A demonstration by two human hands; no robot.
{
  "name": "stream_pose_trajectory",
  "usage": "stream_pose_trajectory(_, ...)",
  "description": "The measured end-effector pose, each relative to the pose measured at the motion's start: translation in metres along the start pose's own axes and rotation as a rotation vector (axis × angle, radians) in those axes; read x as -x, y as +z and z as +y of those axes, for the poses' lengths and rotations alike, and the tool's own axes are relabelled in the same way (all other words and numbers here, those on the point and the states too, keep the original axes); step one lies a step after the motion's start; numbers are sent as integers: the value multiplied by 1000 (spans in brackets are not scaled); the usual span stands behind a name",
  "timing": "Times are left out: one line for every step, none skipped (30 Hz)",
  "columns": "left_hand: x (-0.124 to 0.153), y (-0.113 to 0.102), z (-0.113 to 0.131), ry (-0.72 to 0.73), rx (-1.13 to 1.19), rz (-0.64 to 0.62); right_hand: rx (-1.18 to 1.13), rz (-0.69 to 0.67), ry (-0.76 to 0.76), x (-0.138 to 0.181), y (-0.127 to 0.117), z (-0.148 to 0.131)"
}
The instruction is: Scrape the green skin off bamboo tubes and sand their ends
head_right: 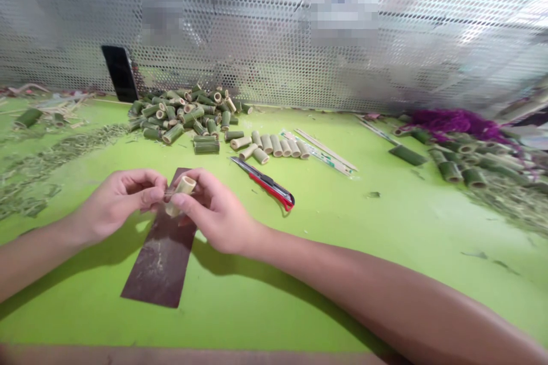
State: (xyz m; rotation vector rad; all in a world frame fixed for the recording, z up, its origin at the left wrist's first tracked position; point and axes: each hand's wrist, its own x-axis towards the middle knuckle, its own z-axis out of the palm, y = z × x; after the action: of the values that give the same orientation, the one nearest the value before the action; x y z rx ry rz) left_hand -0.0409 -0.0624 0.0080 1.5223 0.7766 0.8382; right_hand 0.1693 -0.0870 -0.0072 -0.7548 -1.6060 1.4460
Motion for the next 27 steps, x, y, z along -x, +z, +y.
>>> stream_pose_trajectory(0, -1, 0, -7, -3, 14, -15, 15, -5, -1, 0, 0)
stream_pose_trajectory(0, -2, -1, -16, -10, 28, -27, 28, -7, -1, -1, -1)
stream_pose_trajectory(1, -3, -2, -24, -18, 43, -40, 42, -5, -2, -2, -1)
stream_pose_trajectory(1, -6, -3, -31, -26, 61, -53, 59, -2, -3, -4, -1)
stream_pose_trajectory(1, -8, -4, -37, -33, 81, -65, 80, 4, -4, -6, -1)
stream_pose_trajectory(1, -12, -4, -45, -39, 105, -79, 108, 13, -5, -8, -1)
stream_pose_trajectory(2, -15, -4, -54, -47, 136, -94, 139, 22, -6, -10, 0)
stream_pose_trajectory(1, -20, -3, -61, -61, 169, -109, 168, 34, -8, -13, 0)
stream_pose_trajectory(1, -26, -1, -66, -87, 207, -120, 193, 45, -9, -16, 1)
stream_pose_trajectory(1, -32, 2, -67, -133, 249, -130, 211, 52, -10, -18, 2)
stream_pose_trajectory(0, -39, 5, -65, -204, 297, -139, 221, 54, -11, -20, 3)
stream_pose_trajectory(-2, -47, 8, -63, -305, 356, -145, 220, 50, -11, -22, 4)
stream_pose_trajectory(-3, -56, 11, -67, -427, 422, -145, 209, 45, -12, -23, 4)
stream_pose_trajectory(-5, -66, 13, -82, -564, 492, -142, 194, 40, -12, -24, 5)
stream_pose_trajectory(-7, -77, 15, -105, -712, 555, -139, 177, 34, -11, -24, 5)
stream_pose_trajectory(-9, -88, 16, -122, -862, 605, -135, 159, 34, -11, -24, 4)
stream_pose_trajectory(-10, -100, 16, -134, -1013, 643, -128, 142, 34, -10, -23, 3)
stream_pose_trajectory(-12, -112, 15, -138, -1151, 673, -119, 127, 35, -9, -22, 2)
stream_pose_trajectory(-13, -123, 13, -136, -1251, 707, -107, 115, 38, -8, -21, 1)
stream_pose_trajectory(-13, -133, 11, -137, -1292, 721, -91, 103, 42, -7, -20, -1)
stream_pose_trajectory(-14, -141, 9, -133, -1320, 737, -71, 90, 44, -6, -20, -2)
stream_pose_trajectory(-14, -147, 7, -125, -1340, 735, -49, 77, 44, -5, -19, -3)
stream_pose_trajectory(-14, -152, 5, -123, -1353, 720, -28, 62, 40, -4, -18, -4)
stream_pose_trajectory(-14, -154, 4, -124, -1369, 703, -8, 46, 30, -3, -18, -4)
stream_pose_trajectory(-14, -154, 3, -128, -1384, 683, 14, 32, 13, -3, -17, -4)
stream_pose_trajectory(-14, -152, 2, -136, -1401, 669, 37, 20, -8, -3, -16, -3)
stream_pose_trajectory(-15, -149, 3, -145, -1418, 661, 63, 11, -29, -2, -16, -2)
